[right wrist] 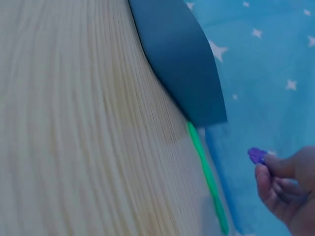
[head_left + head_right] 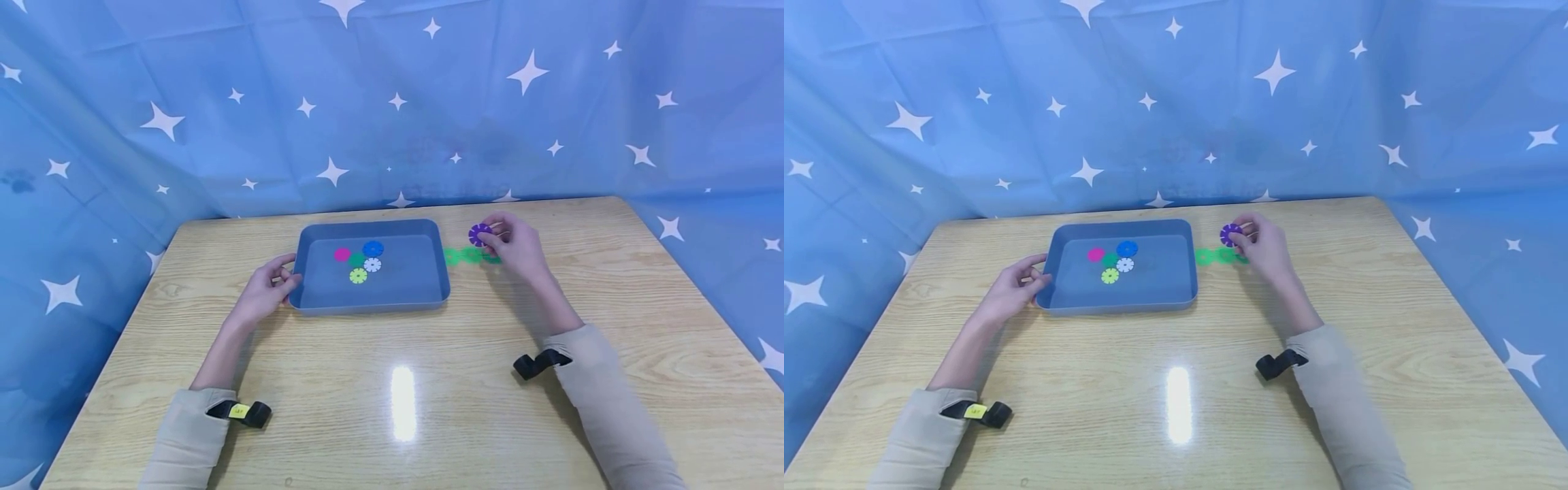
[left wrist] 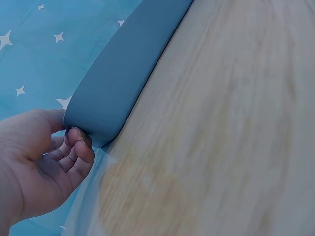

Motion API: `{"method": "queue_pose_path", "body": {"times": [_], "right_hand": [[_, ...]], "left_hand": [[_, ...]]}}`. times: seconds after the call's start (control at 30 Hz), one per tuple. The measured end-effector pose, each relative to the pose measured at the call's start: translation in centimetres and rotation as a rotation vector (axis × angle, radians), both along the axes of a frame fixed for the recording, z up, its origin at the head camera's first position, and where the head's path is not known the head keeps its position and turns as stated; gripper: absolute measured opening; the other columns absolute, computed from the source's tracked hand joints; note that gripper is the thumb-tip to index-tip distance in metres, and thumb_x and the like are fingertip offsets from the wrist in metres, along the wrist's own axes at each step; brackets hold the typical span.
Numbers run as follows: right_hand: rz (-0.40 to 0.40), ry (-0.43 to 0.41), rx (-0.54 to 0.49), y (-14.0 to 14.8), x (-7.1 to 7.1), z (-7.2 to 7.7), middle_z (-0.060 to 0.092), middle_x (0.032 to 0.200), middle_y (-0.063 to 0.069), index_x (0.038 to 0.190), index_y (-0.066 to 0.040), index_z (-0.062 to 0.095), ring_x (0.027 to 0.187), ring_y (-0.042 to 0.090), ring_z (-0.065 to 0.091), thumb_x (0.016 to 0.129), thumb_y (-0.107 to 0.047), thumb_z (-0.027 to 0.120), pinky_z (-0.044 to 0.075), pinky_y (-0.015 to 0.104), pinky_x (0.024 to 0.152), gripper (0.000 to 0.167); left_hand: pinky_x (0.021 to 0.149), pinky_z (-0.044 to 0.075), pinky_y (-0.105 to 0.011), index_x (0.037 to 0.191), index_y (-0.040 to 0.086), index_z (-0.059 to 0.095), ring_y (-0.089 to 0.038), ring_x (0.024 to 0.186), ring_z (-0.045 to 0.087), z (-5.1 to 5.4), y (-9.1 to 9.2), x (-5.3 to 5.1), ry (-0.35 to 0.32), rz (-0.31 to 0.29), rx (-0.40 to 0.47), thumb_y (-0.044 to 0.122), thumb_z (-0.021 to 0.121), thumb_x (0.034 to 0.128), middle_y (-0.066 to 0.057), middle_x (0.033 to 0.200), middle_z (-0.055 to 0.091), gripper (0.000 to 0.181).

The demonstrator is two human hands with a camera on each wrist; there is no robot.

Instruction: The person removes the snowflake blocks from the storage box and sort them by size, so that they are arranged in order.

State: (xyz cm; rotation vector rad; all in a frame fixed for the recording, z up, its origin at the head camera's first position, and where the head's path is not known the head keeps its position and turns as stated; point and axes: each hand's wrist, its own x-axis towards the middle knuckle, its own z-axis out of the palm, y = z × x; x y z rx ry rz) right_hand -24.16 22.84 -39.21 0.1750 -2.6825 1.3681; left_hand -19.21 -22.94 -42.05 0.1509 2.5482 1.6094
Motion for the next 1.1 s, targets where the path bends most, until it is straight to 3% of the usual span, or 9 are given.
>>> {"method": "queue_pose_path", "body": {"times": [0.3, 0.5, 0.8, 1.1], "right_hand": [[-0.078, -0.064, 0.074, 4.3, 0.4, -0.3, 0.064, 0.106, 0.024, 0.125, 0.005, 0.059, 0.08, 0.019, 0.065, 0.1, -0.014, 0.065, 0.056, 0.024, 0.062, 0.032], [-0.085, -0.099, 0.11, 6.2, 0.4, -1.4, 0.064, 0.101, 0.027, 0.121, 0.009, 0.058, 0.068, 0.015, 0.067, 0.099, -0.01, 0.066, 0.056, 0.024, 0.058, 0.03], [-0.067, -0.181, 0.155, 7.1, 0.4, -1.8, 0.068, 0.094, 0.023, 0.122, 0.007, 0.059, 0.065, 0.014, 0.067, 0.099, -0.015, 0.067, 0.053, 0.023, 0.057, 0.033], [-0.063, -0.249, 0.176, 6.9, 0.2, -1.8, 0.067, 0.107, 0.027, 0.128, 0.004, 0.059, 0.069, 0.013, 0.065, 0.1, -0.02, 0.066, 0.051, 0.025, 0.059, 0.038]], "left_hand": [[0.05, 0.04, -0.023, 0.153, -0.002, 0.037, -0.012, 0.059, 0.053, -0.1, 0.0, 0.0, 0.01, 0.0, -0.005, 0.01, 0.056, 0.103, -0.016, 0.093, 0.057, 0.055], [0.05, 0.041, -0.023, 0.153, -0.002, 0.037, -0.012, 0.058, 0.053, 0.0, 0.1, 0.1, 0.013, 0.001, -0.006, 0.009, 0.056, 0.1026, -0.016, 0.093, 0.057, 0.055], [0.052, 0.042, -0.024, 0.154, -0.001, 0.035, -0.012, 0.06, 0.054, -0.1, 0.0, 0.0, -0.003, -0.001, -0.004, 0.01, 0.056, 0.1032, -0.017, 0.095, 0.057, 0.056], [0.052, 0.042, -0.024, 0.154, -0.002, 0.035, -0.013, 0.06, 0.053, -0.1, -0.1, 0.0, -0.002, -0.003, 0.002, 0.01, 0.056, 0.1029, -0.016, 0.095, 0.057, 0.057]]}}
